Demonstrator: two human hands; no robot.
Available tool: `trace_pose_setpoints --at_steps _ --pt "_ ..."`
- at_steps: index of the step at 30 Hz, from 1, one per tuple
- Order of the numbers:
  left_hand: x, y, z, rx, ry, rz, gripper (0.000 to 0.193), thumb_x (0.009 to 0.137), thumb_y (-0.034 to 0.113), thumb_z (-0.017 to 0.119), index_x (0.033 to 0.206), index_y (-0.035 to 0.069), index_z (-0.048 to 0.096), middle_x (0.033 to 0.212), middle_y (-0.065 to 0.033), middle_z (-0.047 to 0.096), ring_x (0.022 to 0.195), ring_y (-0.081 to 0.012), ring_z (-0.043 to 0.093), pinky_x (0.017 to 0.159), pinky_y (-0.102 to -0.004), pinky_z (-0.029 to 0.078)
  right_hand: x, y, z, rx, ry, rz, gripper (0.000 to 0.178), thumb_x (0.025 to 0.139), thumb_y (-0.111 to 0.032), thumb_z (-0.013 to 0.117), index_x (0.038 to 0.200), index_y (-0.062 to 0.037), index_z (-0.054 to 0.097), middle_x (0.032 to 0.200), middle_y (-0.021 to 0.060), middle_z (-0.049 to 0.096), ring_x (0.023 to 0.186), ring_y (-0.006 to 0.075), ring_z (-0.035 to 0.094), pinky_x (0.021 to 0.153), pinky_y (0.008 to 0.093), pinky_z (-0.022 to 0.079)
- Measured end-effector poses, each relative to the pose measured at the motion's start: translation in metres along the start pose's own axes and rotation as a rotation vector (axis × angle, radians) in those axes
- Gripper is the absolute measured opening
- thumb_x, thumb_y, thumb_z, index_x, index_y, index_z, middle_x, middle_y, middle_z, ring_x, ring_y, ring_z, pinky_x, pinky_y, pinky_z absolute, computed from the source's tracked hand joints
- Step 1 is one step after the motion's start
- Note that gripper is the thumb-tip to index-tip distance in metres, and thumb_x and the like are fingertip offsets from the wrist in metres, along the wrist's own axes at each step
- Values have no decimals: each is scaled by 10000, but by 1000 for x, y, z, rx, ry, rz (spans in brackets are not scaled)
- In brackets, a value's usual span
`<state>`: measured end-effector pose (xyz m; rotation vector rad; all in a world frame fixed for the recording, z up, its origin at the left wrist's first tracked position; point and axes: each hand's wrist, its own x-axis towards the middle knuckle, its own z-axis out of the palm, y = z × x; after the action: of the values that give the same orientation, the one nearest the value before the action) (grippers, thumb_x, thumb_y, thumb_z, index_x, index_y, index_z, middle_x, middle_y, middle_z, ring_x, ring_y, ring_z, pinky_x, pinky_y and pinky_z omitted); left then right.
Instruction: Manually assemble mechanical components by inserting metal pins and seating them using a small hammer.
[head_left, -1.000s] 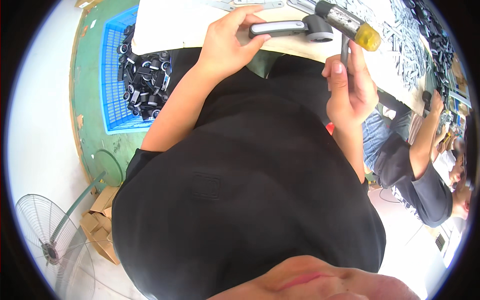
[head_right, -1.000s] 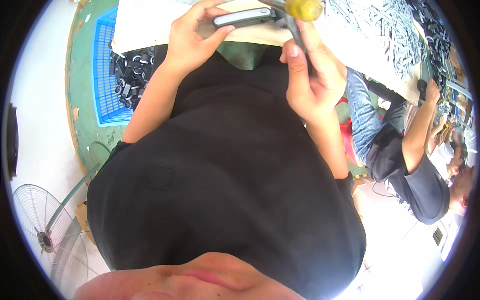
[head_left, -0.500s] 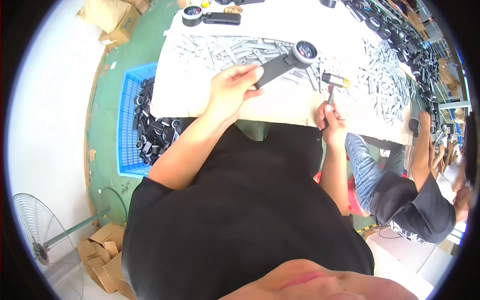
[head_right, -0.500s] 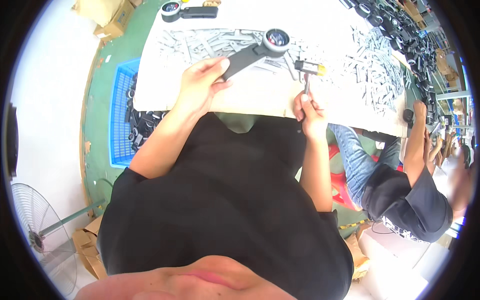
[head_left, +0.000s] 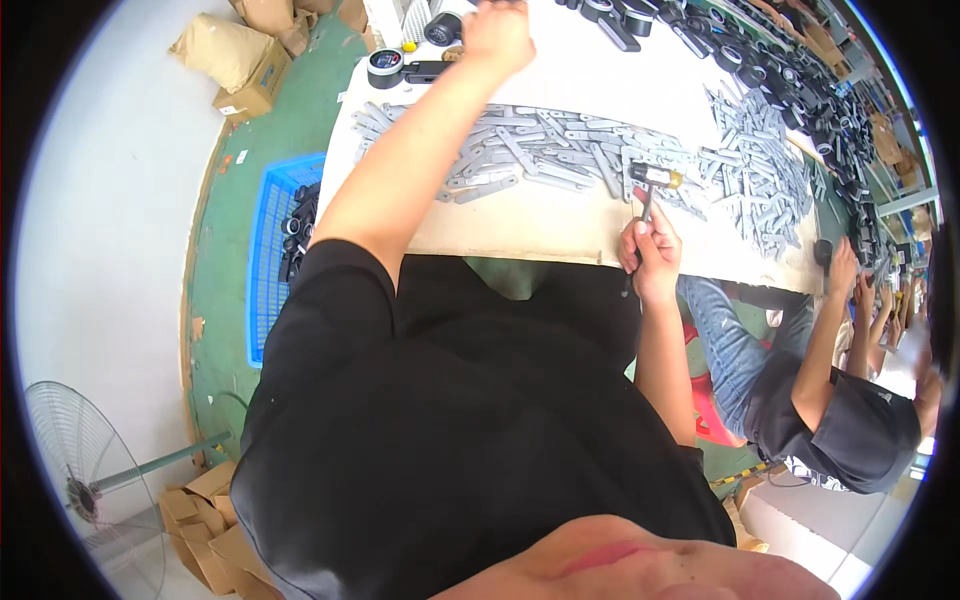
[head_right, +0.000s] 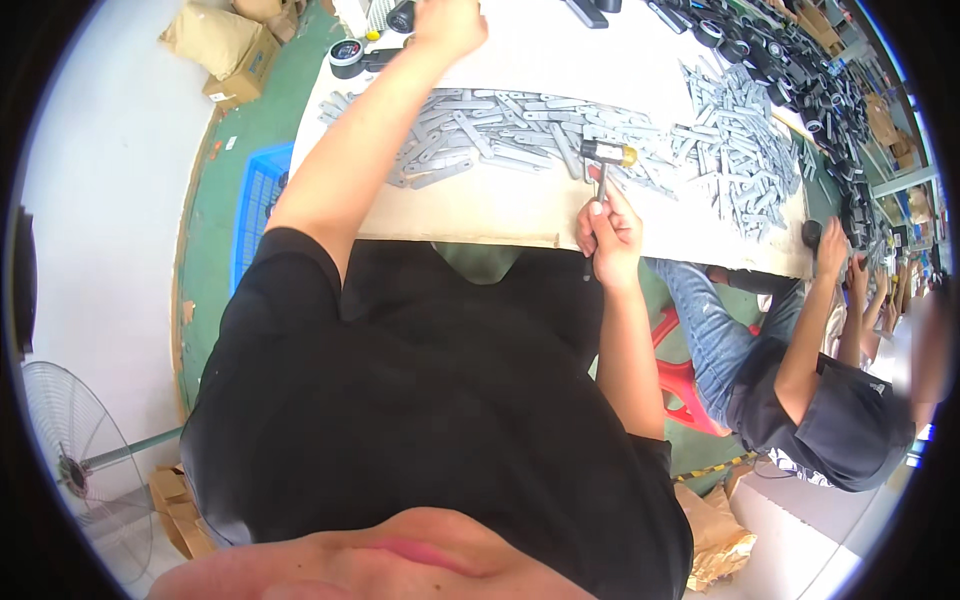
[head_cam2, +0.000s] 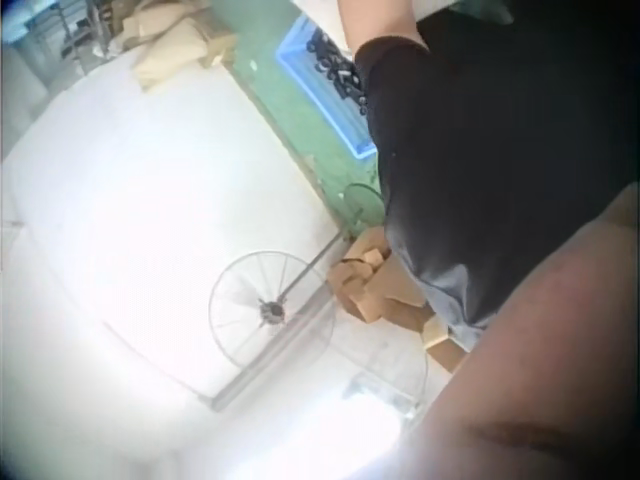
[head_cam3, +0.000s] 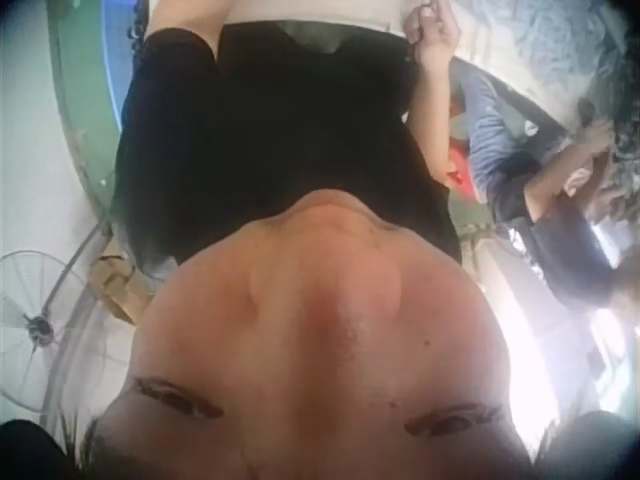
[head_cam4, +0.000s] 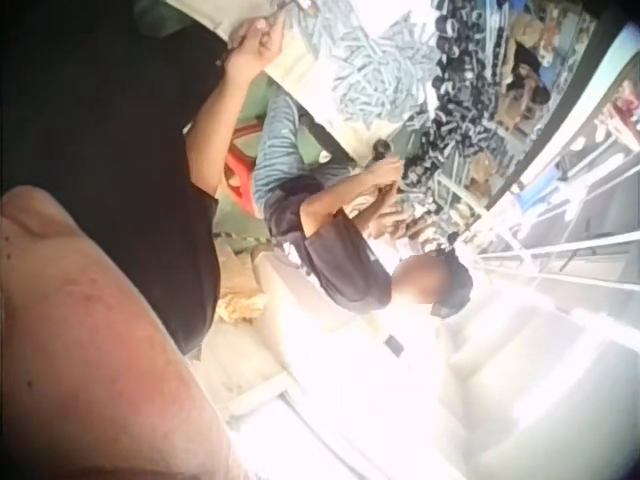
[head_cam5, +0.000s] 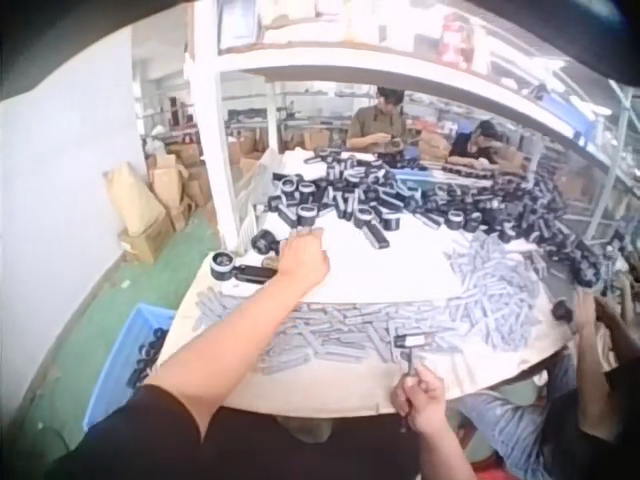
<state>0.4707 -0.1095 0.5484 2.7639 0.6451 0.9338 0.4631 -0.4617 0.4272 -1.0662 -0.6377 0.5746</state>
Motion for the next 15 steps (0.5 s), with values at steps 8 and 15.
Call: trace_pose_setpoints --at_steps 8,15 --pt "24 -132 18 477 -118 344 307 901 231 774 1181 140 691 1039 -110 763 1056 -292 730 870 -585 566 3 -7 12 -29 16 69 443 1095 -45 488 1537 -18 489 688 -1 443 504 70 349 442 234 307" --pt "-75 -11 -78 -23 -84 415 248 910 195 752 1142 155 674 1029 -111 762 997 -334 723 825 -525 579 17 -13 9 92 57 136 269 1080 -55 526 1321 32 608 685 9 495 462 76 379 414 248 303"
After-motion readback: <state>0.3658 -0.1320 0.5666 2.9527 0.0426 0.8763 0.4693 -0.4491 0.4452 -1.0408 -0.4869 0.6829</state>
